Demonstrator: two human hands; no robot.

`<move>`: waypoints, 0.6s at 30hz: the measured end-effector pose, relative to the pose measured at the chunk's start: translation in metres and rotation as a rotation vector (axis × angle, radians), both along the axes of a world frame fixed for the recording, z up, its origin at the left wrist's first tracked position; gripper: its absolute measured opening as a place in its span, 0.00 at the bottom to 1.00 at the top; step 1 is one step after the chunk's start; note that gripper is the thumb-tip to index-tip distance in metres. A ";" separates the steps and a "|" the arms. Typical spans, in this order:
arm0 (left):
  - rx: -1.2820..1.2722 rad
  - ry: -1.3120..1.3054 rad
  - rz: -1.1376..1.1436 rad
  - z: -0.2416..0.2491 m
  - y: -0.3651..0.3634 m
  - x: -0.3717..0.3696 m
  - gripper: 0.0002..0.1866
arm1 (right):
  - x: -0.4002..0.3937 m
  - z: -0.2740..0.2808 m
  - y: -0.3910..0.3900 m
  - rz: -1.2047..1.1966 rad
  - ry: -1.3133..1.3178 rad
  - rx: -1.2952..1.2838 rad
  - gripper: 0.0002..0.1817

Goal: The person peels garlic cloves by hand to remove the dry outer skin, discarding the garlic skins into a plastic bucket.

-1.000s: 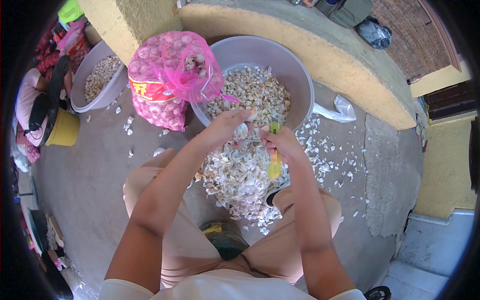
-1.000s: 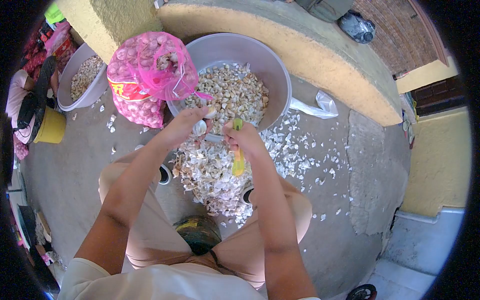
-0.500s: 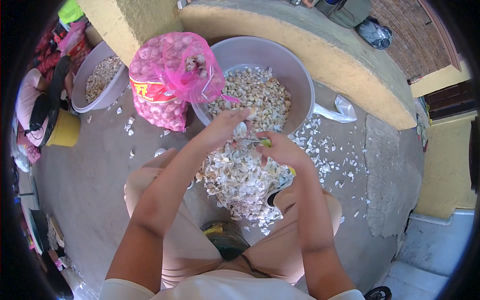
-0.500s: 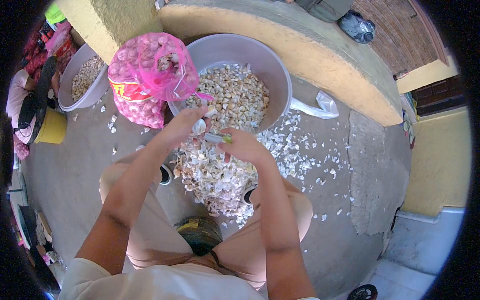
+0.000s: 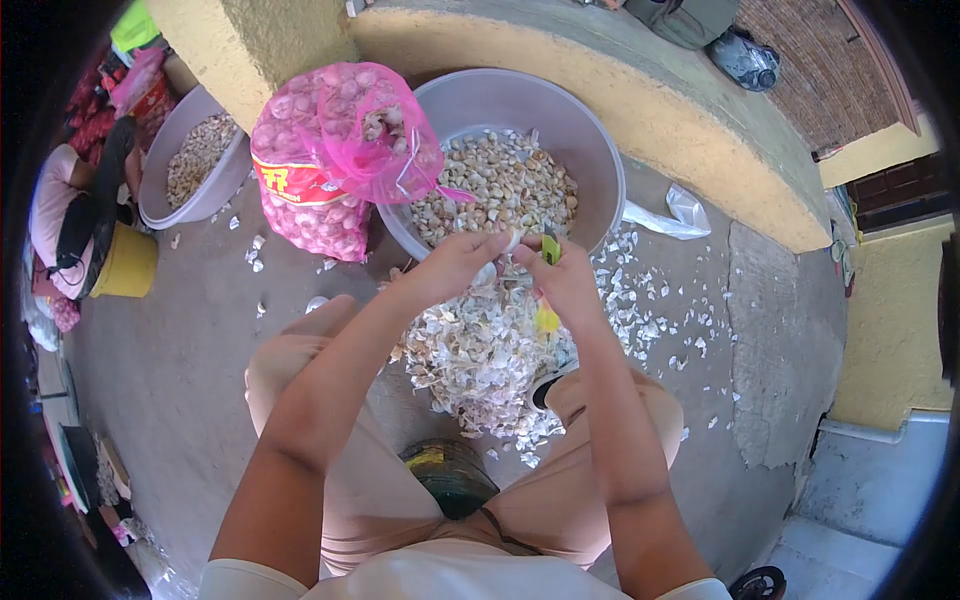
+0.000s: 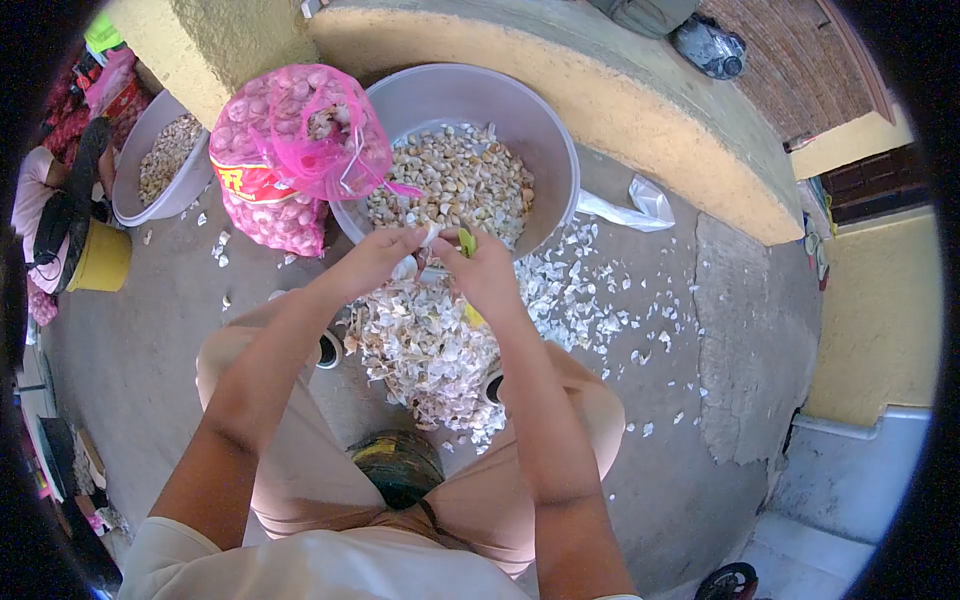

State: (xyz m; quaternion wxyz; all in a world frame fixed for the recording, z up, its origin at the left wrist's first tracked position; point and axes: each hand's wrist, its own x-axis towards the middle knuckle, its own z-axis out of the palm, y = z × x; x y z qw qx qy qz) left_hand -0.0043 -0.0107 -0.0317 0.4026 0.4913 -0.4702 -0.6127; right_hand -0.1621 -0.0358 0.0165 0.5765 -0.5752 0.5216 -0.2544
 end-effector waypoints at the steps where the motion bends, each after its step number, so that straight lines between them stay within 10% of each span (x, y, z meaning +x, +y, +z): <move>1: -0.012 -0.030 -0.025 0.008 0.002 0.000 0.21 | -0.002 -0.001 -0.001 0.045 0.046 -0.057 0.11; 18: 0.216 0.213 0.046 0.005 -0.001 0.008 0.15 | 0.003 -0.015 -0.004 0.002 -0.124 0.125 0.11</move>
